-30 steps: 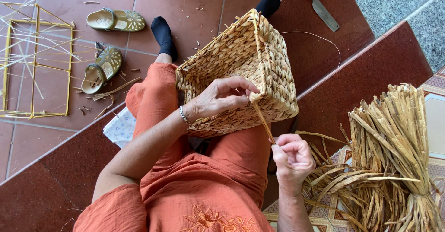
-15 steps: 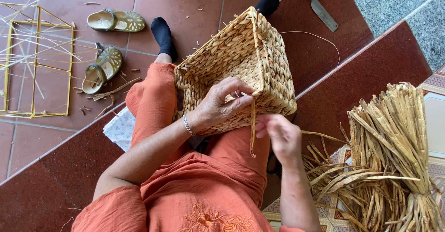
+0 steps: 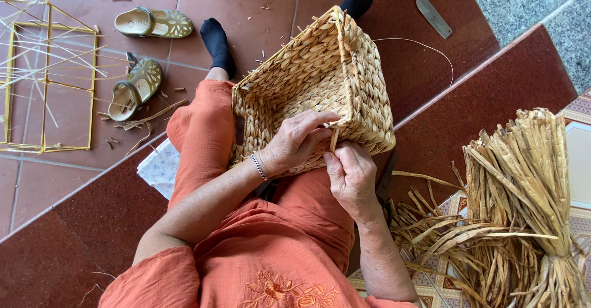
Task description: The person weaves a rectangular basket using dried palm leaves, threading strands through the rim and trimming excess with scissors. The person rotates the basket to work on different sides and secures the weave by hand.
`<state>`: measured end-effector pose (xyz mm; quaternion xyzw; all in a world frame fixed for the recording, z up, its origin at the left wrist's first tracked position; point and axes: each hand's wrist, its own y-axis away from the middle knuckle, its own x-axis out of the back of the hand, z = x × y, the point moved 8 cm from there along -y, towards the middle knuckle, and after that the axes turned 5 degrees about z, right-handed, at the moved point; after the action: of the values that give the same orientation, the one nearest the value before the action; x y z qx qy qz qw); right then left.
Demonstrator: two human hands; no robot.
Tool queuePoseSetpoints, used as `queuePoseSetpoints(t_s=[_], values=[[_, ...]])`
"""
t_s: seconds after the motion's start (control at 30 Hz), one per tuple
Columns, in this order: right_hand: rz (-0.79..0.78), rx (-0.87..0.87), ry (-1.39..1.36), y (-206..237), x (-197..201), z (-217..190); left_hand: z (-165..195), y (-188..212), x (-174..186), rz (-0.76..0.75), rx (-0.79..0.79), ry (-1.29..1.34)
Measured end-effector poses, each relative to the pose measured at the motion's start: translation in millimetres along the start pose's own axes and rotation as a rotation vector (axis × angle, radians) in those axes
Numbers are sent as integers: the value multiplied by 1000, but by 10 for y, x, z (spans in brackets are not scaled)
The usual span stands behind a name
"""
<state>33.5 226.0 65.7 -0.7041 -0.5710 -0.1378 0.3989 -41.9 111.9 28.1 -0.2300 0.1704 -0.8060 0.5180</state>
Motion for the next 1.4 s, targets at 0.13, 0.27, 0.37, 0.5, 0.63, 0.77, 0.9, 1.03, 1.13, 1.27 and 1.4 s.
queuePoseSetpoints(t_s=[0.13, 0.27, 0.37, 0.5, 0.63, 0.77, 0.9, 1.03, 1.13, 1.27, 1.4], values=[[-40, 10, -3, 50, 2, 39, 66, -37, 45, 8, 40, 63], [10, 88, -7, 102, -29, 10, 333, 5, 132, -27, -208, -154], [32, 195, 124, 165, -103, -67, 302, 69, 135, -46, -229, -293], [56, 268, 137, 190, -93, -101, 99, 142, 90, 57, -176, -242], [372, 254, 188, 17, 185, -7, -502, 233, -18, 229, 394, 551], [276, 70, 144, -145, 196, 140, -763, 178, -93, 179, 613, 692], [207, -21, 123, -192, 136, 188, -859, 80, -96, 137, 776, 778], [217, -7, 98, -173, 108, 170, -972, -38, 63, 249, 837, 659], [261, -13, 120, -150, 77, 153, -1000, -120, 186, 247, 784, 497], [290, -49, 119, -144, 32, 155, -572, -359, 315, 32, 130, 129], [328, -37, 170, -175, 17, 132, -495, -360, 377, -91, -67, -394]])
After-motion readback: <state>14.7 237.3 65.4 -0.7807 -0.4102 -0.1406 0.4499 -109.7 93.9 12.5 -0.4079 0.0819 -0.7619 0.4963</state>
